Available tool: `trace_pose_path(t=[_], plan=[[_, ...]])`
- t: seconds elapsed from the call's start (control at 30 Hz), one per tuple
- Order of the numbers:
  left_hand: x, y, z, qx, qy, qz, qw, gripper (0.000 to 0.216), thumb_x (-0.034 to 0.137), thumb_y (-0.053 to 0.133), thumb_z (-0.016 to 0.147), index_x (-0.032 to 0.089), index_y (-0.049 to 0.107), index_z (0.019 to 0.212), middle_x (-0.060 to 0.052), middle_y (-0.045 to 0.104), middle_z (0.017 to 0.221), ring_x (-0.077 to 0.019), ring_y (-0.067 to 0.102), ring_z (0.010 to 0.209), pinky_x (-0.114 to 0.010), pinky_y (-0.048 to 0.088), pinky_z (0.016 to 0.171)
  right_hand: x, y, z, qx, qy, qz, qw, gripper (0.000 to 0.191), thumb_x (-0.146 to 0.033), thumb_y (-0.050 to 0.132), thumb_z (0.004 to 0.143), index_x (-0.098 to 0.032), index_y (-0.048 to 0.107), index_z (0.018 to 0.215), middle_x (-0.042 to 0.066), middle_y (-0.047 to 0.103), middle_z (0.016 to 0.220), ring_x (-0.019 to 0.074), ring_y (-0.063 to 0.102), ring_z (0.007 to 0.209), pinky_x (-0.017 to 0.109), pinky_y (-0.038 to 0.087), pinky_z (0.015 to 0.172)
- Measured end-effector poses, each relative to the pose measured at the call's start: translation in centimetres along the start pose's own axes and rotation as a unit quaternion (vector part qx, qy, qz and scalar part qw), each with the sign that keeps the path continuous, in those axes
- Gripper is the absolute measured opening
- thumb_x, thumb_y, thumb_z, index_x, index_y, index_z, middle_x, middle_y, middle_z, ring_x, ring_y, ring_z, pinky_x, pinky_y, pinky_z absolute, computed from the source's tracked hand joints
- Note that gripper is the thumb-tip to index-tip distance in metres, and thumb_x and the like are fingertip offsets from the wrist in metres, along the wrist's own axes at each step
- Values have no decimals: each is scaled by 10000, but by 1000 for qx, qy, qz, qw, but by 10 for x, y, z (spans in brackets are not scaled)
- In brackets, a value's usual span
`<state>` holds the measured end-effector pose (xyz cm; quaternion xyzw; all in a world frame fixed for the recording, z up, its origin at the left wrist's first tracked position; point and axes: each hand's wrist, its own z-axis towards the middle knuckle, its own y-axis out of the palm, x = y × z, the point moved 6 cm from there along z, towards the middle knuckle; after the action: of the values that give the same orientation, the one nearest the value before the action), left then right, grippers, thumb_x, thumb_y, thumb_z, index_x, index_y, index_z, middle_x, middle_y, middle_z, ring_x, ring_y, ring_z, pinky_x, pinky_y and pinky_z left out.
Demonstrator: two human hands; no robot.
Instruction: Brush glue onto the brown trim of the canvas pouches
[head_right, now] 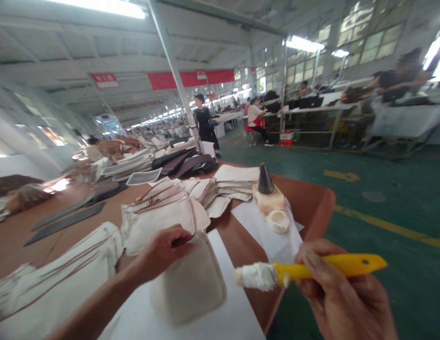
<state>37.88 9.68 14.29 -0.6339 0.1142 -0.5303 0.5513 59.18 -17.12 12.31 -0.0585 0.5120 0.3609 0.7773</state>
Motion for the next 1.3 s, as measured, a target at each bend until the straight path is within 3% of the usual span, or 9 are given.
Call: trace_pose_path(t=[0.1, 0.27, 0.43, 0.57, 0.83, 0.97, 1.07, 1.2, 1.3], plan=[[30, 16, -40, -42, -37, -92, 994, 176, 333, 692, 826, 166, 696, 771, 21, 564, 765, -114, 507, 689, -214, 357, 609, -12, 27, -7, -44, 28, 55, 997, 244, -371, 705, 954, -205, 655, 782, 33, 495, 693, 115, 466, 522, 212, 408, 437], [63, 27, -82, -66, -57, -157, 984, 159, 311, 715, 799, 158, 713, 757, 17, 552, 775, -102, 481, 670, -209, 344, 586, -32, 63, -22, -135, -2, 18, 991, 264, -363, 651, 988, -183, 626, 798, 5, 515, 691, 95, 423, 513, 187, 341, 441], [79, 22, -102, -59, -53, -155, 985, 168, 244, 706, 778, 148, 636, 659, 27, 502, 727, -90, 447, 637, -205, 330, 574, -37, 58, -24, -137, -54, -72, 986, 281, -360, 599, 1019, -174, 623, 810, -12, 511, 628, 106, 451, 505, 207, 355, 459], [82, 25, -111, -64, -60, -149, 985, 120, 224, 705, 768, 152, 662, 682, 26, 496, 724, -94, 457, 641, -200, 338, 574, -48, 48, -31, -119, -63, -46, 990, 234, -329, 592, 1030, -184, 618, 847, -11, 526, 687, 107, 441, 537, 210, 359, 476], [87, 31, -121, -59, -12, -106, 993, 190, 230, 714, 797, 160, 632, 641, 19, 526, 712, -90, 472, 615, -195, 341, 550, -73, 58, -42, -147, -149, -136, 968, 194, -239, 546, 1030, -184, 610, 856, -29, 513, 641, 106, 477, 531, 216, 381, 497], [89, 31, -126, -23, 70, -56, 996, 227, 266, 707, 848, 176, 636, 652, 13, 549, 686, -95, 507, 588, -205, 355, 531, -75, 66, -52, -220, -196, -159, 942, 148, -198, 526, 1030, -187, 602, 904, -11, 568, 742, 116, 539, 612, 234, 411, 568], [97, 30, -136, 31, 193, 17, 981, 210, 230, 586, 949, 194, 659, 756, -3, 592, 710, -108, 559, 612, -231, 390, 565, -75, 57, -50, -197, -220, -197, 935, 134, -174, 540, 1016, -189, 615, 905, -11, 583, 750, 117, 544, 615, 241, 408, 579], [115, 30, -159, 81, 347, 203, 912, 248, 213, 473, 1022, 203, 644, 842, 4, 570, 648, -148, 504, 543, -328, 319, 506, -67, 29, -38, -110, -120, -145, 976, 189, -272, 581, 1035, -210, 632, 864, -21, 529, 653, 119, 481, 538, 238, 376, 494], [128, 29, -175, 92, 427, 256, 862, 261, 155, 407, 1032, 148, 640, 913, 3, 587, 628, -151, 475, 497, -358, 297, 467, -62, 26, -41, -120, -60, -66, 989, 226, -304, 621, 1021, -201, 634, 819, 12, 575, 760, 120, 478, 557, 247, 371, 486]])
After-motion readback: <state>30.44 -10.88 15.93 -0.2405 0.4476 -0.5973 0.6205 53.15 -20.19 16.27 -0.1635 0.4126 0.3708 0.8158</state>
